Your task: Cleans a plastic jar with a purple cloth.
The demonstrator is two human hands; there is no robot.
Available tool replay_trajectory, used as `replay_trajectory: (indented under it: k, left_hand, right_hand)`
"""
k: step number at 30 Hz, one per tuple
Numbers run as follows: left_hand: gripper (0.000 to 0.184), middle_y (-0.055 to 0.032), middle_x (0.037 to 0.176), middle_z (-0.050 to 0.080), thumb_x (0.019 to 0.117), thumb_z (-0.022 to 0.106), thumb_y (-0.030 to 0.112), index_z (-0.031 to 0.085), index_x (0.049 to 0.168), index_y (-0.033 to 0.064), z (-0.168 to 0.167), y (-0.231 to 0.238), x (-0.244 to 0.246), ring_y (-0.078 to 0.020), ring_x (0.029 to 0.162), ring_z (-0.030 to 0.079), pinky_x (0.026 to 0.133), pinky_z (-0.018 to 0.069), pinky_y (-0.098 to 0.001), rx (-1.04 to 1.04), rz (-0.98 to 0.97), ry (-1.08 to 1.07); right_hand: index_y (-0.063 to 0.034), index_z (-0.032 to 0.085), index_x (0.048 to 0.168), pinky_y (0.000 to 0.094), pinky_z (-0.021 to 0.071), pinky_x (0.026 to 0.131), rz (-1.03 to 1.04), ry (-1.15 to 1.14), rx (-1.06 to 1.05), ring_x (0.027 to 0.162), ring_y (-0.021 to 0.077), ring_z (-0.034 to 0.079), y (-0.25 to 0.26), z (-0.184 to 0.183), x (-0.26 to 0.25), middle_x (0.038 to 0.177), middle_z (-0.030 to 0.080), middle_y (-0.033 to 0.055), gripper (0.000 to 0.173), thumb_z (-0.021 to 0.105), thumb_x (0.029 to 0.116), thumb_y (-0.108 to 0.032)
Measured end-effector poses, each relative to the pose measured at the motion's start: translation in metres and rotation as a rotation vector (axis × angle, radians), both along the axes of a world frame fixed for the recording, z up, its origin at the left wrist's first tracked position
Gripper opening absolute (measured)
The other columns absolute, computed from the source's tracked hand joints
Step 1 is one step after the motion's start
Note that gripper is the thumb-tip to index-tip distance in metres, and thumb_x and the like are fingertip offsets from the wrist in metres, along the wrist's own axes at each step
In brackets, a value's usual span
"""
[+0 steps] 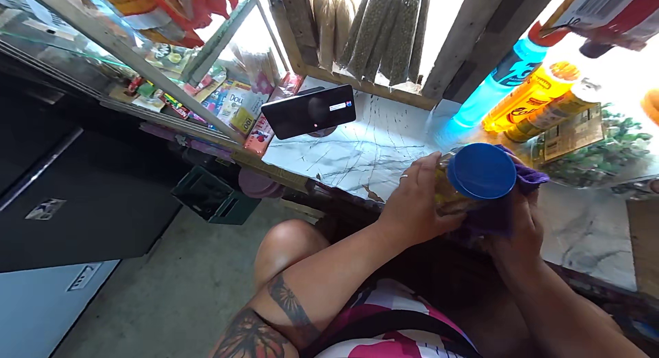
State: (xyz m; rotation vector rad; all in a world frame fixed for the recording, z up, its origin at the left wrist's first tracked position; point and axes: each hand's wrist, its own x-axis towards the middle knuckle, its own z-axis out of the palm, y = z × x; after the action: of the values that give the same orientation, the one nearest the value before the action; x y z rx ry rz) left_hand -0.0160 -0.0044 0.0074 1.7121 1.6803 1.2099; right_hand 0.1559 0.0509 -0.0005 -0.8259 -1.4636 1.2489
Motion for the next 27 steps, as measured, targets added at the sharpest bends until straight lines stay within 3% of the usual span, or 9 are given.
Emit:
replay_trajectory:
  k: [2,5,7,9,11,13,20,27]
  left_hand:
    - [0.101,-0.0237,0.146,0.049,0.072,0.089,0.031,0.036,0.151,-0.0015,-0.001,0.001,-0.001,-0.0326,0.132,0.054,0.102,0.0526,-0.046,0.034,-0.033,0.027]
    - [0.1,-0.0236,0.145,0.049,0.0703,0.091,0.028,0.037,0.15,-0.0014,-0.002,0.003,-0.003,-0.0327,0.133,0.054,0.103,0.0522,-0.0452,0.085,-0.091,0.062]
    - [0.1,-0.0233,0.145,0.05,0.0697,0.091,0.027,0.038,0.15,-0.0015,-0.003,0.004,-0.004,-0.0322,0.133,0.053,0.103,0.0522,-0.0443,0.116,-0.132,0.084]
    - [0.098,-0.0236,0.146,0.049,0.0707,0.091,0.026,0.039,0.149,-0.0028,-0.004,0.005,-0.007,-0.0322,0.136,0.051,0.107,0.0496,-0.044,0.151,-0.182,0.093]
    - [0.096,-0.0237,0.147,0.049,0.0717,0.09,0.023,0.04,0.148,-0.0039,-0.005,0.006,-0.008,-0.0323,0.138,0.049,0.109,0.0478,-0.0432,0.198,-0.228,0.111]
    - [0.094,-0.0241,0.147,0.049,0.071,0.089,0.019,0.041,0.148,-0.0045,-0.004,0.007,-0.011,-0.0334,0.14,0.046,0.112,0.0442,-0.0431,0.22,-0.275,0.121]
    - [0.086,-0.0222,0.146,0.05,0.0706,0.088,0.011,0.046,0.145,-0.003,-0.002,0.01,-0.013,-0.0337,0.142,0.043,0.119,0.0369,-0.0424,0.266,-0.384,0.114]
    - [0.086,-0.0218,0.147,0.05,0.0699,0.088,0.01,0.048,0.144,-0.0024,0.0,0.01,-0.014,-0.0355,0.144,0.04,0.12,0.0349,-0.0439,0.27,-0.434,0.144]
  right_hand:
    - [-0.0064,0.036,0.149,0.0304,0.0433,0.112,-0.011,-0.003,0.018,0.133,0.0073,0.051,0.006,0.001,0.003,0.144,0.053,-0.0025,0.046,0.033,0.1066,-0.022]
    - [-0.0047,0.044,0.145,0.0344,0.0409,0.115,0.044,0.021,0.073,0.136,0.0139,0.05,0.02,-0.003,0.009,0.146,0.055,0.0032,0.044,0.034,0.1087,-0.026]
    - [-0.01,0.048,0.143,0.036,0.0432,0.114,0.126,0.098,0.025,0.134,0.0165,0.053,0.027,0.001,0.01,0.143,0.058,0.0032,0.042,0.037,0.1086,-0.031]
    - [-0.0156,0.054,0.139,0.0302,0.0475,0.109,0.174,0.14,-0.047,0.127,0.0105,0.058,0.029,0.009,0.01,0.136,0.063,-0.0028,0.036,0.041,0.1085,-0.028]
    - [-0.0136,0.058,0.134,0.0221,0.0508,0.102,0.165,0.132,-0.098,0.119,0.0035,0.062,0.031,0.019,0.009,0.126,0.068,-0.0067,0.032,0.039,0.108,-0.017]
    - [-0.008,0.057,0.128,0.0159,0.0518,0.097,0.108,0.033,-0.109,0.113,-0.0018,0.063,0.031,0.031,0.006,0.118,0.07,-0.009,0.033,0.034,0.1053,-0.007]
    - [-0.0166,0.066,0.123,0.0204,0.0558,0.091,0.208,-0.052,-0.042,0.104,0.0026,0.068,0.04,0.024,0.023,0.114,0.072,-0.0087,0.025,0.048,0.1058,-0.02]
    - [-0.019,0.066,0.126,0.0206,0.0548,0.093,0.285,-0.103,-0.015,0.106,0.0017,0.066,0.044,0.026,0.029,0.117,0.07,-0.0103,0.025,0.053,0.1042,-0.02]
